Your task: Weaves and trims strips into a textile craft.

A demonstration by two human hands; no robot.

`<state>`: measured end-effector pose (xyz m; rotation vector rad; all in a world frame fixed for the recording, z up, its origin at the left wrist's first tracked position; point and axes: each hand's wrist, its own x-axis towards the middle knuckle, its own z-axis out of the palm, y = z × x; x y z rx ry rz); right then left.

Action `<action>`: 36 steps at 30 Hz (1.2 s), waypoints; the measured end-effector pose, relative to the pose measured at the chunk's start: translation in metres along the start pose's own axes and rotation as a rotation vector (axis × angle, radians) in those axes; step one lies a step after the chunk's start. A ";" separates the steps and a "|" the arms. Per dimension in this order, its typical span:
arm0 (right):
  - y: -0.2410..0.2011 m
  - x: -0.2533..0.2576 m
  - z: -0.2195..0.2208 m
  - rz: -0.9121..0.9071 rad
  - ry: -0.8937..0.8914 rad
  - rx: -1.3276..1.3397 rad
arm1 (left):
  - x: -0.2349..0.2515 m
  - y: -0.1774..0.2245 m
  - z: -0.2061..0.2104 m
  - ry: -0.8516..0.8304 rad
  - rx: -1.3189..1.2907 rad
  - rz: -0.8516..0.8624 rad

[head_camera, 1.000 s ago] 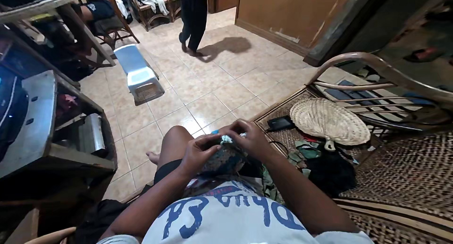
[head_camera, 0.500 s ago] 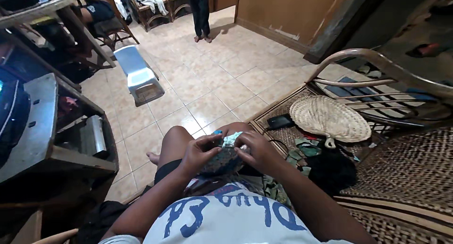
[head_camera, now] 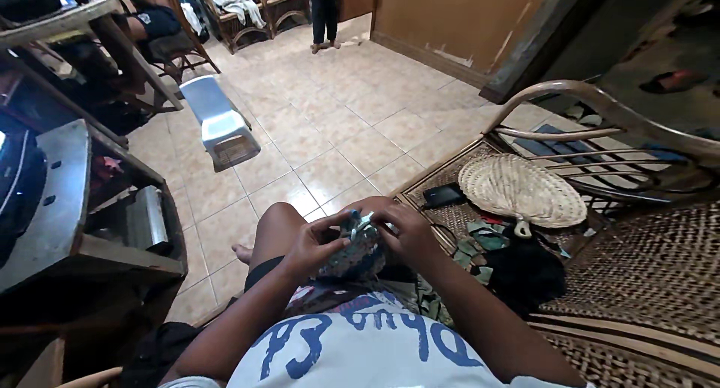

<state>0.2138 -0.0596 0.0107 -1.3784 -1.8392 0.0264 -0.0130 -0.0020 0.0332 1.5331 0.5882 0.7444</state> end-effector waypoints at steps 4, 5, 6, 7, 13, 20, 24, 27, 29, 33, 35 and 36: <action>0.021 0.004 -0.008 0.221 -0.209 0.239 | 0.001 -0.001 0.000 0.050 -0.052 -0.004; 0.028 0.003 -0.007 0.229 -0.216 0.292 | 0.001 0.000 0.001 0.069 -0.034 -0.011; 0.034 0.002 -0.006 0.208 -0.213 0.323 | 0.000 0.001 0.001 0.090 -0.019 -0.020; 0.037 0.001 -0.003 0.163 -0.207 0.335 | 0.000 0.001 0.002 0.109 -0.008 -0.027; 0.014 0.002 0.003 -0.098 -0.276 0.357 | -0.005 -0.005 0.003 0.008 0.038 0.073; -0.001 0.016 0.006 -0.078 -0.411 0.608 | 0.004 0.010 0.004 0.099 0.266 0.331; -0.026 0.014 0.011 0.227 -0.228 0.730 | 0.016 0.019 0.002 0.143 0.244 0.330; -0.030 0.012 0.013 0.366 -0.099 0.768 | 0.015 0.021 -0.002 0.206 0.285 0.171; -0.027 0.012 0.012 0.399 -0.080 0.769 | 0.010 0.018 -0.004 0.087 0.328 0.032; -0.028 0.012 0.013 0.413 -0.106 0.799 | 0.004 -0.002 0.003 -0.024 0.231 0.053; -0.030 0.013 0.013 0.403 -0.105 0.808 | 0.003 -0.001 0.005 0.020 0.138 0.056; -0.031 0.013 0.012 0.394 -0.099 0.809 | 0.002 0.001 0.006 0.037 0.096 0.049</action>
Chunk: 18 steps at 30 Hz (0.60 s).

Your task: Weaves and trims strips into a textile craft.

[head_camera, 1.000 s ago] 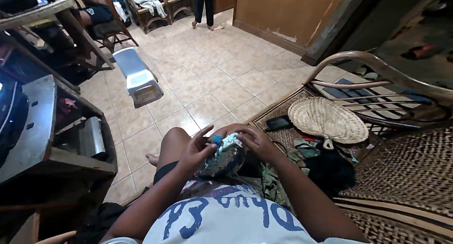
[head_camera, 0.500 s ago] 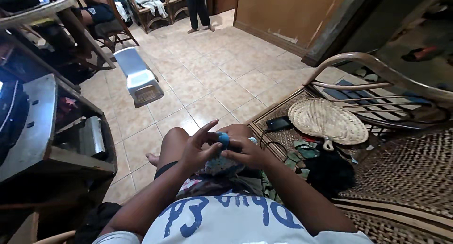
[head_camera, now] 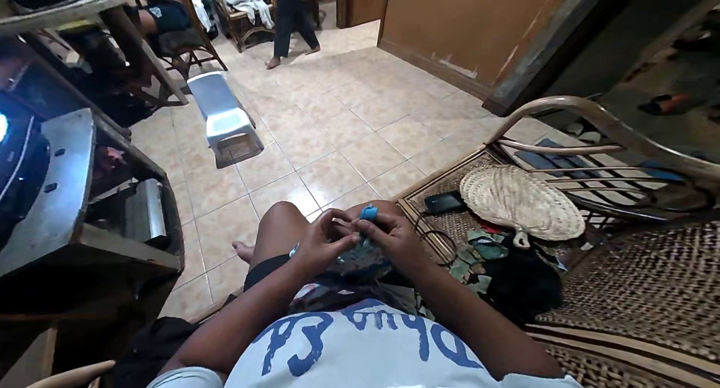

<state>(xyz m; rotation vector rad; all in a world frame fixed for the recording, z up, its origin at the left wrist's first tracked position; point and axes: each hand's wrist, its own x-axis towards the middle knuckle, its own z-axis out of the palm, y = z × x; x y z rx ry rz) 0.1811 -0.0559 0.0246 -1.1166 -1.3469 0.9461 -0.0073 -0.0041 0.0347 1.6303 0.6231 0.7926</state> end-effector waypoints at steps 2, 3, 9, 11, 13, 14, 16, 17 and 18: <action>0.001 0.000 -0.001 -0.037 0.009 -0.029 | 0.000 0.002 -0.001 0.002 -0.076 -0.018; 0.003 0.000 -0.001 -0.073 0.013 -0.066 | 0.000 0.001 0.000 0.005 -0.104 -0.018; 0.015 0.005 0.005 -0.338 0.117 -0.369 | 0.000 -0.003 -0.006 -0.062 0.111 0.087; 0.013 0.015 0.003 -0.442 0.154 -0.476 | 0.001 0.003 -0.015 -0.059 0.389 0.081; 0.011 0.030 -0.003 -0.500 0.182 -0.524 | 0.006 -0.001 -0.031 -0.049 0.679 0.060; 0.011 0.038 -0.007 -0.504 0.187 -0.528 | 0.010 -0.010 -0.042 -0.057 0.766 0.049; 0.010 0.053 -0.015 -0.506 0.195 -0.521 | 0.017 -0.030 -0.061 -0.067 0.790 0.089; 0.011 0.058 -0.018 -0.505 0.202 -0.508 | 0.019 -0.038 -0.068 -0.056 0.788 0.114; 0.012 0.062 -0.021 -0.505 0.202 -0.497 | 0.019 -0.042 -0.071 -0.038 0.784 0.143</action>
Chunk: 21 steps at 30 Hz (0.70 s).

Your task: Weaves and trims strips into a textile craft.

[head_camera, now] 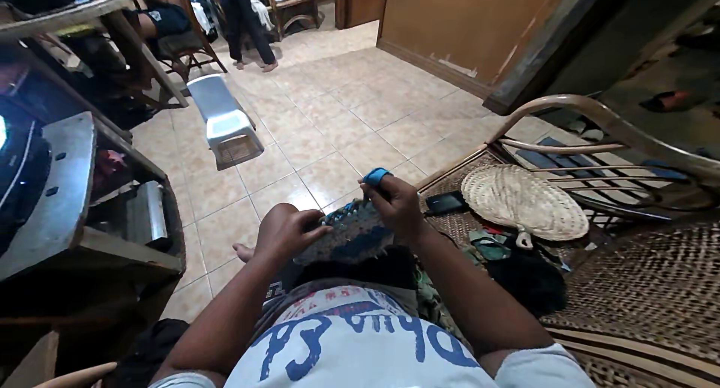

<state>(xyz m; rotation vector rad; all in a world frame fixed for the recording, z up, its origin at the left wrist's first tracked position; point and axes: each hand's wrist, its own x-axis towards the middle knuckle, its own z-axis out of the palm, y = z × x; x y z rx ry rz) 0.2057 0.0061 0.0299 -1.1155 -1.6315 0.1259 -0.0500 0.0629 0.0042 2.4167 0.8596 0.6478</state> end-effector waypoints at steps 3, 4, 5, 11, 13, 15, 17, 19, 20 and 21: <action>0.005 -0.007 0.000 0.042 -0.039 0.003 | -0.011 0.001 0.007 0.075 0.062 0.067; 0.006 -0.013 0.000 0.072 -0.054 0.015 | -0.015 0.005 0.010 0.049 0.041 0.046; 0.005 -0.018 0.001 0.113 -0.065 0.049 | -0.018 0.011 0.012 -0.005 -0.034 0.011; -0.011 -0.031 0.006 0.212 -0.149 0.176 | -0.007 0.058 0.011 -0.135 -0.230 -0.069; -0.016 -0.033 0.007 0.219 -0.144 0.206 | 0.001 0.075 0.008 -0.120 -0.296 -0.103; -0.021 -0.039 0.007 0.257 -0.116 0.242 | 0.008 0.083 0.010 -0.120 -0.418 -0.161; -0.022 -0.049 0.008 0.305 -0.065 0.281 | 0.012 0.085 0.013 -0.147 -0.530 -0.229; -0.024 -0.056 0.004 0.412 -0.039 0.354 | 0.013 0.084 0.020 -0.145 -0.627 -0.271; -0.024 -0.059 0.002 0.463 -0.031 0.391 | 0.014 0.083 0.023 -0.144 -0.671 -0.293; -0.024 -0.061 0.000 0.497 -0.021 0.421 | 0.014 0.083 0.026 -0.137 -0.705 -0.314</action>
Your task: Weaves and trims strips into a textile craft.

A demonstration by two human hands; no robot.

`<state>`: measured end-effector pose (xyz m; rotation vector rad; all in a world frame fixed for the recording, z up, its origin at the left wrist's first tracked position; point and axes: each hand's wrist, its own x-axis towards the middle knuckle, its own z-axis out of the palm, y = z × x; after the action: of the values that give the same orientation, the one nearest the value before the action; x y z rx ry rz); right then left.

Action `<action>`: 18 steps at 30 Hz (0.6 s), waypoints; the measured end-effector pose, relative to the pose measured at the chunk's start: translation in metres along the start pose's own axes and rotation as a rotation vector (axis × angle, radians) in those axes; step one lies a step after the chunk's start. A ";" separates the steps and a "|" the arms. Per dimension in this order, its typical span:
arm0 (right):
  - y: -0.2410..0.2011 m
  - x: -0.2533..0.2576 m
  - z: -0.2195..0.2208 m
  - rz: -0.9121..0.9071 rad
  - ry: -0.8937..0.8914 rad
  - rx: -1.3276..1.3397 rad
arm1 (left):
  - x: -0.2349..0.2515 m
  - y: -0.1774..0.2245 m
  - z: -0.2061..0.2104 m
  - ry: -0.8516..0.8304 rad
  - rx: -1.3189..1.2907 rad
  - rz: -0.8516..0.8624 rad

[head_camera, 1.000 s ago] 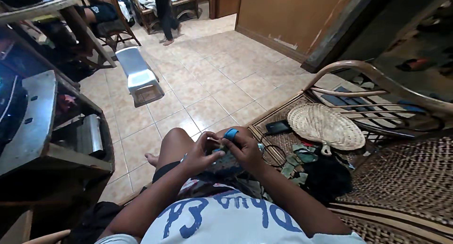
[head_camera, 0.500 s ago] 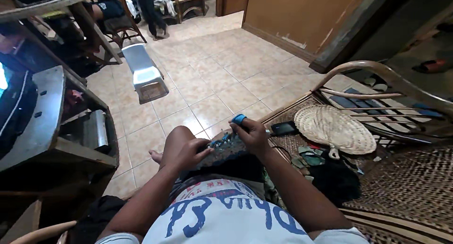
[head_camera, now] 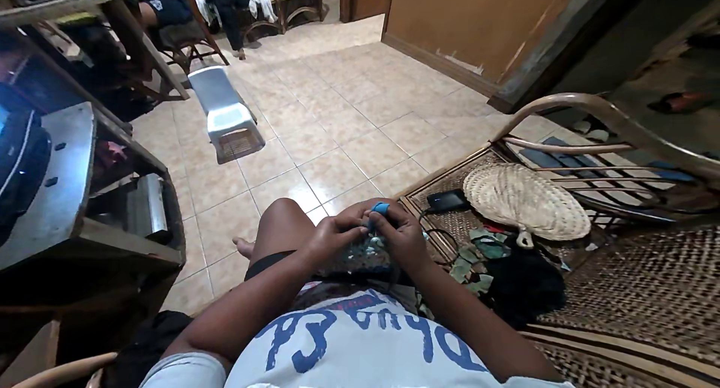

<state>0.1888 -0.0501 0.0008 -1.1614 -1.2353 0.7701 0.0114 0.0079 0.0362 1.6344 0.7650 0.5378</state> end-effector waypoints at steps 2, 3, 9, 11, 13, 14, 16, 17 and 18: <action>0.004 -0.003 -0.003 0.017 0.013 0.060 | 0.002 -0.006 0.006 0.035 -0.070 -0.006; 0.006 -0.003 -0.004 0.016 0.019 0.091 | 0.004 -0.009 0.009 0.051 -0.081 0.002; 0.008 0.002 -0.011 -0.015 0.005 0.132 | 0.008 -0.016 0.009 0.024 -0.034 0.098; 0.007 0.004 -0.012 -0.041 -0.003 0.108 | 0.006 -0.012 0.009 -0.032 -0.042 0.094; 0.010 0.006 -0.011 -0.076 -0.020 0.073 | 0.005 -0.009 0.013 -0.072 -0.037 0.083; 0.011 0.007 -0.010 -0.070 -0.033 0.050 | 0.006 -0.010 0.015 -0.081 -0.006 0.102; 0.002 0.009 -0.009 0.020 -0.101 -0.043 | 0.007 -0.017 0.019 -0.030 0.056 0.177; -0.004 0.011 -0.012 0.095 -0.173 -0.094 | 0.008 -0.021 0.020 0.005 0.063 0.206; -0.008 0.013 -0.016 0.158 -0.261 -0.114 | 0.007 -0.024 0.020 0.035 0.053 0.220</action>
<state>0.2057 -0.0444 0.0135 -1.2929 -1.4297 1.0048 0.0264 0.0019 0.0080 1.7744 0.6325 0.7088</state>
